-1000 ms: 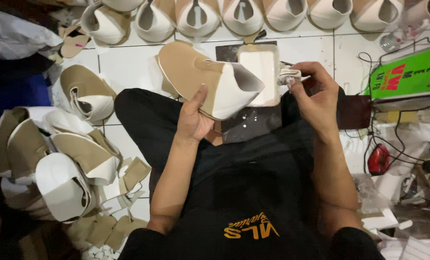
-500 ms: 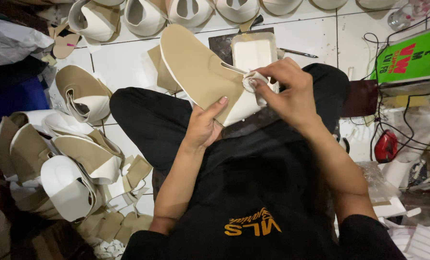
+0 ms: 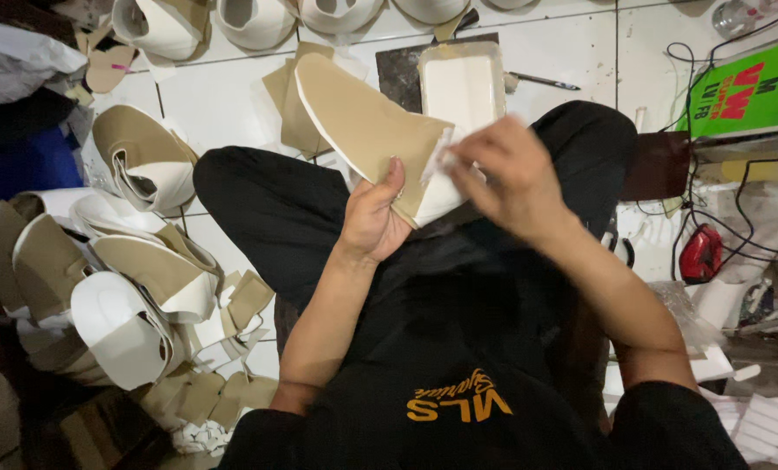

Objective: The person sits on the floor and paints the white upper part of beige slip-on shoes using a brush dipped in a white paint container. They repeatedly dip the brush and apply paint to the shoe's surface, then place the finished shoe aside.

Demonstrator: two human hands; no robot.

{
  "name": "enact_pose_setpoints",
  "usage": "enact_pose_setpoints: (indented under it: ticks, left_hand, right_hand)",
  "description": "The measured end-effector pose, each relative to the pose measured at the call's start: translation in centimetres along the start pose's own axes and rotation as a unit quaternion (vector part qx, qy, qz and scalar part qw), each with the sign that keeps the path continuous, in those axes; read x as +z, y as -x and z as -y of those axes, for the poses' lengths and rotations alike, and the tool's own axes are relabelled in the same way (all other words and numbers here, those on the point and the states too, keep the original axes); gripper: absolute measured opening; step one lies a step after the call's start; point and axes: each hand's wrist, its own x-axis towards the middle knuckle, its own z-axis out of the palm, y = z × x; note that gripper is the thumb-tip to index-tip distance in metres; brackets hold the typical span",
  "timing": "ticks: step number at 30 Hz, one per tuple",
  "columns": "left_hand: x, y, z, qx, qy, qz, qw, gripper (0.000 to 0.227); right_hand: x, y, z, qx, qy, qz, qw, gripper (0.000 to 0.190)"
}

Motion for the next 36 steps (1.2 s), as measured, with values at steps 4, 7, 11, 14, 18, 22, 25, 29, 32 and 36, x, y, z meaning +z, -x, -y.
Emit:
enact_pose_setpoints:
  ticks: [4, 7, 11, 14, 18, 22, 25, 29, 32, 36]
  left_hand:
    - [-0.9, -0.8, -0.2, -0.003, 0.013, -0.009, 1.0, 0.033]
    - [-1.4, -0.4, 0.1, -0.008, 0.015, -0.019, 1.0, 0.033]
    - [0.1, 0.1, 0.5, -0.005, 0.023, -0.019, 1.0, 0.03]
    - [-0.8, -0.1, 0.6, -0.001, 0.002, -0.055, 0.999, 0.034]
    - [-0.5, 0.5, 1.1, -0.008, 0.02, -0.049, 0.999, 0.031]
    - [-0.9, 1.0, 0.8, -0.025, 0.019, -0.021, 0.999, 0.032]
    - [-1.7, 1.4, 0.8, -0.019, 0.007, -0.023, 1.0, 0.034]
    - [-0.7, 2.3, 0.1, -0.016, 0.006, -0.031, 0.999, 0.037]
    - [-1.3, 2.2, 0.4, -0.011, -0.001, -0.02, 1.0, 0.039]
    - [-2.5, 1.9, 0.6, -0.02, 0.0, -0.024, 1.0, 0.04]
  right_hand:
    - [1.4, 0.7, 2.3, -0.051, 0.02, 0.035, 0.998, 0.003]
    - [0.9, 0.3, 2.6, -0.059, -0.054, 0.059, 0.995, 0.004]
    - [0.8, 0.1, 1.6, -0.069, 0.035, 0.033, 0.997, 0.007]
    - [1.3, 0.4, 2.5, -0.109, -0.016, 0.073, 0.991, 0.005]
    - [0.9, 0.3, 2.0, -0.107, 0.006, 0.084, 0.991, 0.005]
    - [1.6, 1.0, 0.9, -0.093, -0.022, 0.064, 0.993, 0.002]
    - [-1.2, -0.4, -2.6, -0.052, 0.064, -0.006, 0.997, 0.01]
    - [-2.1, 0.1, -1.9, -0.005, 0.023, -0.014, 1.0, 0.009]
    - [-3.4, -0.8, -0.5, 0.025, 0.046, -0.033, 0.998, 0.006]
    - [-2.3, -0.4, -0.5, 0.059, -0.057, -0.021, 0.996, 0.007]
